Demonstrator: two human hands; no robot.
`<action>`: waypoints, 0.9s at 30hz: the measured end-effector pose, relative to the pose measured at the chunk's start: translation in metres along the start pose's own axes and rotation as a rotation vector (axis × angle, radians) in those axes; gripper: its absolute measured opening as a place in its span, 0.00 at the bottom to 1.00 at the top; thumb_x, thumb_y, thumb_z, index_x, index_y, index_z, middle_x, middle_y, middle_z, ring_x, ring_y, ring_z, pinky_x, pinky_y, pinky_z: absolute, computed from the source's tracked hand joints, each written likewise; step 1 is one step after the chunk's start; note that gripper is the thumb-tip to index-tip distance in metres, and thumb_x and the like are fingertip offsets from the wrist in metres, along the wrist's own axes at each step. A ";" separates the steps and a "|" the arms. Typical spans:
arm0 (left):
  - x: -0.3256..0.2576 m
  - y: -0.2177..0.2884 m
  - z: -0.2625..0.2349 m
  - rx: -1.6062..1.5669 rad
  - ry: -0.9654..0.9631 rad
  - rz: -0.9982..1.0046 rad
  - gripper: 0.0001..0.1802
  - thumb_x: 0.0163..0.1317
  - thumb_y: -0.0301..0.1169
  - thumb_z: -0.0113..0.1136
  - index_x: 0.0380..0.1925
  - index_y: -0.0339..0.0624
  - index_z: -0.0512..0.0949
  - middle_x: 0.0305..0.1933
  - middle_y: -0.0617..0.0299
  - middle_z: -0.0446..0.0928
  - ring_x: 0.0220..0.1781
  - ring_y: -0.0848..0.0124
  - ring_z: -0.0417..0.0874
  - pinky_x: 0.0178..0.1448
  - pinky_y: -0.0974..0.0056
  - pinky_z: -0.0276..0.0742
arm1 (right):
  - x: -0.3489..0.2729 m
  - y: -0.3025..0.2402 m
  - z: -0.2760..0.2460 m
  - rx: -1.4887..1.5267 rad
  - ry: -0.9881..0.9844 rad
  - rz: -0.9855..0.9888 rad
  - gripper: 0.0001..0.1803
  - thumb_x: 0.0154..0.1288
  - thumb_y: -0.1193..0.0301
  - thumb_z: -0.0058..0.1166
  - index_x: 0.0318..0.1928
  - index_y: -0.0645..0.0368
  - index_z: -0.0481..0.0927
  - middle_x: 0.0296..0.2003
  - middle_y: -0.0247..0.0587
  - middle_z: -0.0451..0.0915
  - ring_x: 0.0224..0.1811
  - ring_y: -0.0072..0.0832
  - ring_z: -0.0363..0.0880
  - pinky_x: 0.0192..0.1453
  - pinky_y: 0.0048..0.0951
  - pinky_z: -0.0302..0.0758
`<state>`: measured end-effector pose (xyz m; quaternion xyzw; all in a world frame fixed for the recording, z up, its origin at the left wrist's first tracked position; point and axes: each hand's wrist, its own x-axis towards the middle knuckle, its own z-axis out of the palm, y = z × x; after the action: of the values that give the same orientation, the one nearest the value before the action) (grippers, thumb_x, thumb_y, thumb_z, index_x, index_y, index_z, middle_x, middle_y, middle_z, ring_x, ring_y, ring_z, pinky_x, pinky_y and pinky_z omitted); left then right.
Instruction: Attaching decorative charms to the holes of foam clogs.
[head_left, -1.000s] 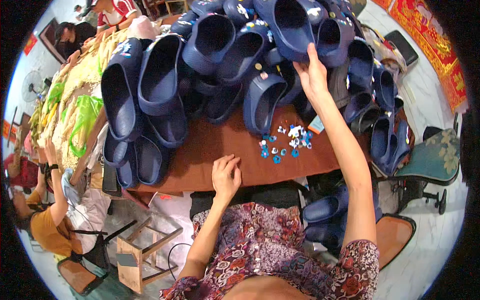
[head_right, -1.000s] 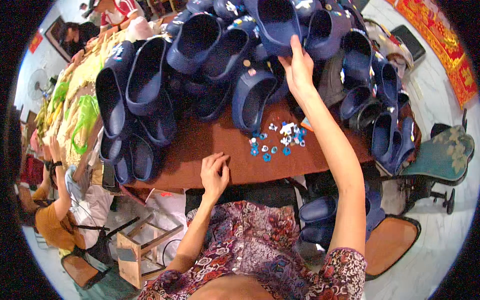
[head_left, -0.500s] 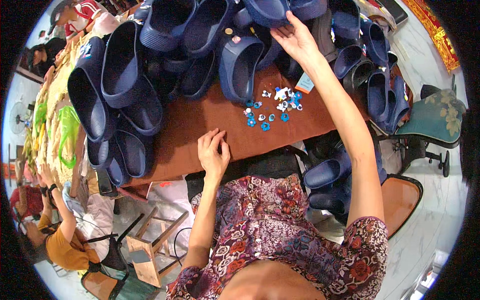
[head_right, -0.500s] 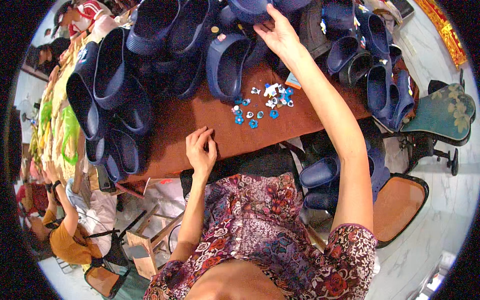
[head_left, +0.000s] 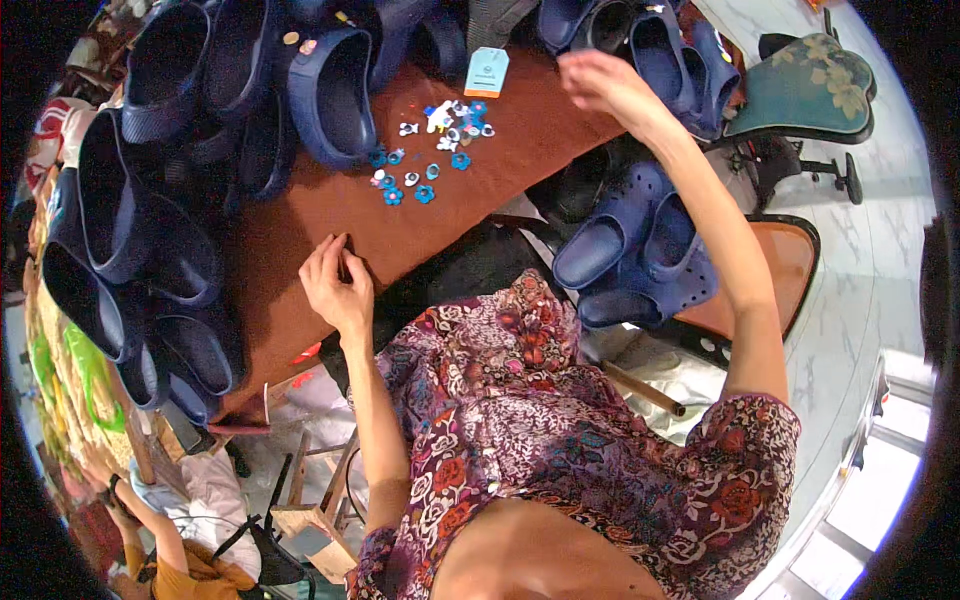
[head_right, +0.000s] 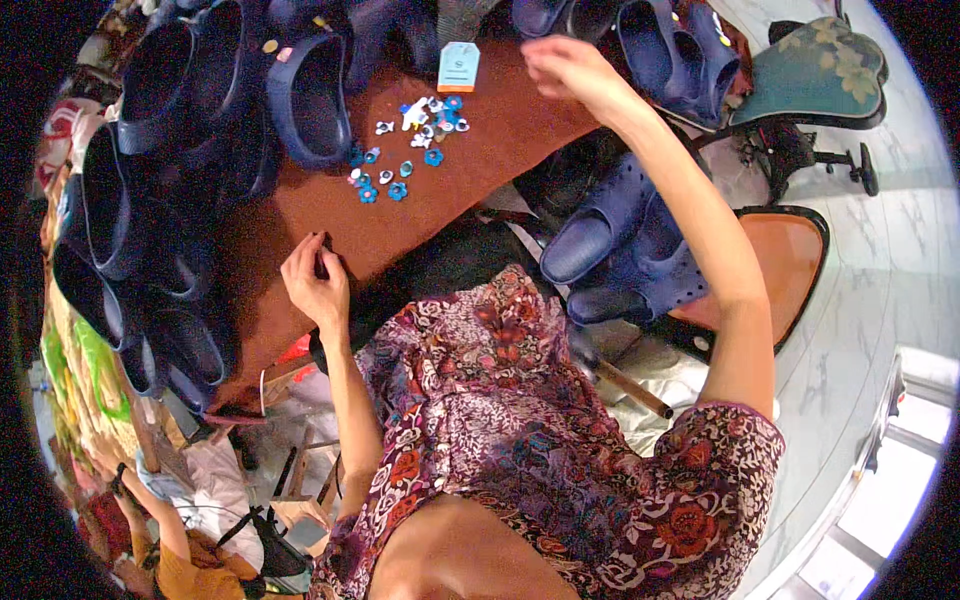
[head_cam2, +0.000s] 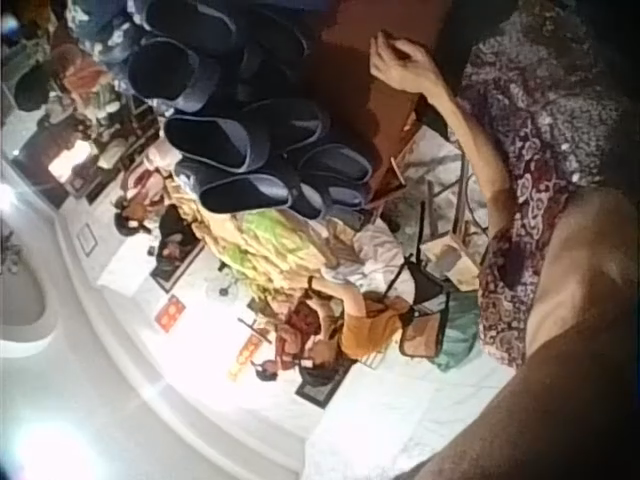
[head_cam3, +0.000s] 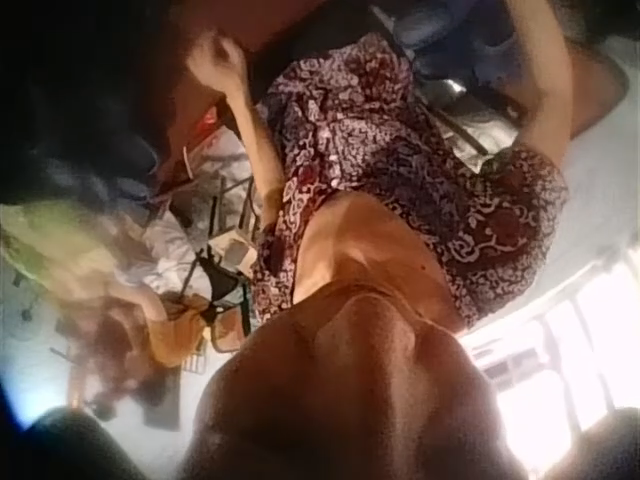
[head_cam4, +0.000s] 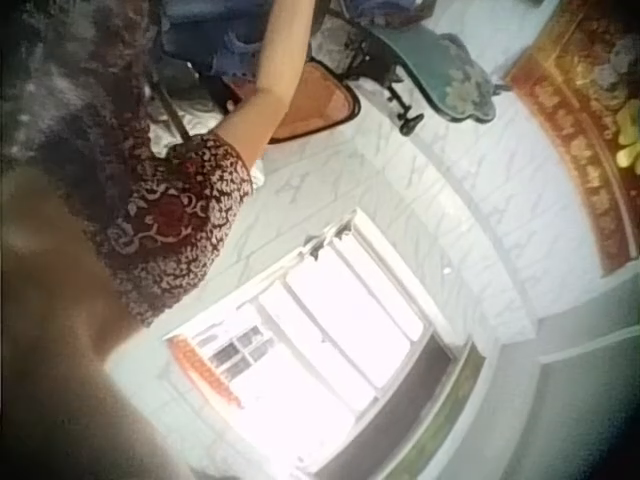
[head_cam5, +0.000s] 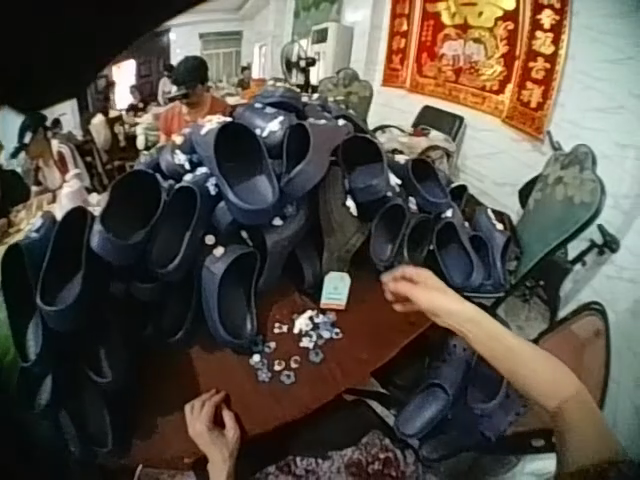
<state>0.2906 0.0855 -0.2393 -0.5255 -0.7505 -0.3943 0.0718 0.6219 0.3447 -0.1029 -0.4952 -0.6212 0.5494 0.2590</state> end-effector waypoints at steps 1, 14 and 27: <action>0.001 0.002 0.001 -0.004 -0.006 0.006 0.12 0.56 0.24 0.60 0.41 0.43 0.84 0.48 0.56 0.82 0.51 0.56 0.78 0.57 0.56 0.74 | -0.015 0.014 -0.022 -0.148 -0.052 0.072 0.17 0.70 0.64 0.55 0.56 0.54 0.77 0.44 0.27 0.79 0.48 0.18 0.76 0.51 0.27 0.76; 0.000 -0.006 0.008 0.000 0.015 0.026 0.11 0.58 0.24 0.59 0.41 0.44 0.84 0.48 0.57 0.83 0.51 0.59 0.79 0.59 0.58 0.73 | -0.136 0.163 -0.136 -1.472 0.335 0.570 0.39 0.52 0.56 0.70 0.58 0.61 0.65 0.53 0.58 0.73 0.55 0.51 0.79 0.54 0.47 0.79; -0.002 -0.017 0.006 -0.075 0.052 -0.009 0.10 0.55 0.24 0.59 0.37 0.42 0.83 0.46 0.55 0.82 0.50 0.56 0.80 0.57 0.56 0.74 | -0.133 0.120 -0.109 -1.613 0.407 0.245 0.27 0.57 0.74 0.53 0.59 0.59 0.67 0.40 0.55 0.80 0.38 0.52 0.83 0.41 0.50 0.80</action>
<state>0.2790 0.0861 -0.2532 -0.5141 -0.7354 -0.4358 0.0699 0.8058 0.2596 -0.1575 -0.6818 -0.7066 -0.1388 -0.1289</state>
